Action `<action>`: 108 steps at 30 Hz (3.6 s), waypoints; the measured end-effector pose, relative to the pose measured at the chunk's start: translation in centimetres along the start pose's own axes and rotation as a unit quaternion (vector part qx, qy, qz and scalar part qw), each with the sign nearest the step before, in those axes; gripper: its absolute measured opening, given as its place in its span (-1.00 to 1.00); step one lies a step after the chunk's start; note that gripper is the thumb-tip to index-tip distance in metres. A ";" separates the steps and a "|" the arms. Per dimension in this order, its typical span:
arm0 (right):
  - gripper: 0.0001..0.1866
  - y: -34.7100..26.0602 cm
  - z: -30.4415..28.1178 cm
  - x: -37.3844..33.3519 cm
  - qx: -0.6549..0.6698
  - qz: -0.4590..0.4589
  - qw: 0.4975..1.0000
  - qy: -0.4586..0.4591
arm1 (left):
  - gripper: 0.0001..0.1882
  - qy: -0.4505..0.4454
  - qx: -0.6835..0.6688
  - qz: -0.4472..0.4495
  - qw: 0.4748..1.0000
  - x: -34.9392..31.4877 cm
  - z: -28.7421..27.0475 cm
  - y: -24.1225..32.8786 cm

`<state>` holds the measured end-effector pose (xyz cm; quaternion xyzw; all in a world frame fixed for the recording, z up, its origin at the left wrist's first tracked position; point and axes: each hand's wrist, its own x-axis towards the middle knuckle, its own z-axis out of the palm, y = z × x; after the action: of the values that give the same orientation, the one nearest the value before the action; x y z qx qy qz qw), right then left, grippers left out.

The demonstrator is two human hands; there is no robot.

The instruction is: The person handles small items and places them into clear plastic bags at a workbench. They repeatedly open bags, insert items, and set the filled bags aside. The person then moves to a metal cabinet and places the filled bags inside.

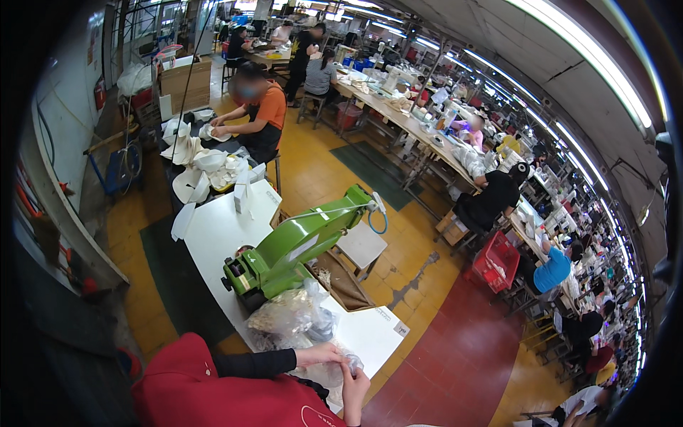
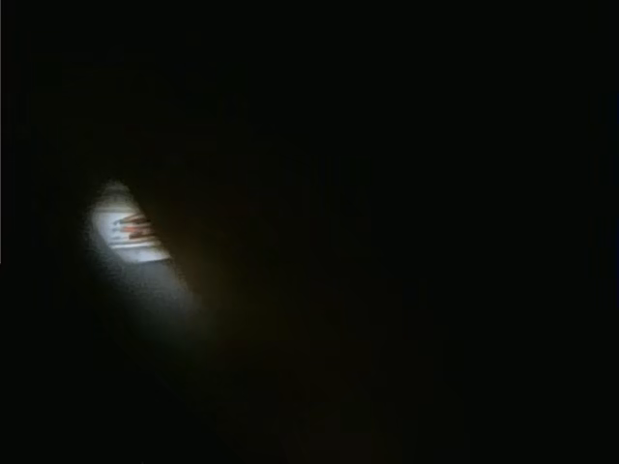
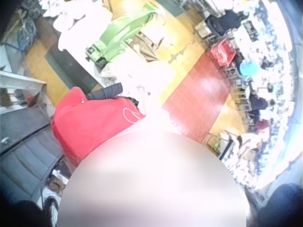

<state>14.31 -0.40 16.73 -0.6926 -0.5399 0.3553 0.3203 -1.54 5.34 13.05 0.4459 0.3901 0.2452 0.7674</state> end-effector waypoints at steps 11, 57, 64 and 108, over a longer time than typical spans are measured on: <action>-0.66 -0.8 3.2 -0.8 -0.194 -0.213 0.957 -0.016 | -0.59 0.384 0.186 -0.022 0.904 3.3 -4.2 -2.5; -0.88 2.0 2.2 0.1 -0.065 -0.264 0.960 -0.066 | -0.72 0.076 -0.071 0.187 0.977 1.1 2.6 -1.6; -0.83 2.6 3.4 -0.1 0.482 -0.006 0.876 -0.010 | -0.70 -0.023 -0.416 0.089 0.905 0.3 1.8 -0.7; -0.70 1.5 1.6 0.8 0.474 0.097 0.864 0.141 | -0.76 0.028 0.276 0.316 0.907 0.9 3.3 -0.9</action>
<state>13.85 0.17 14.47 -0.5488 -0.1855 0.4959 0.6470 1.70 3.91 12.90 0.7325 0.3024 0.3698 0.4849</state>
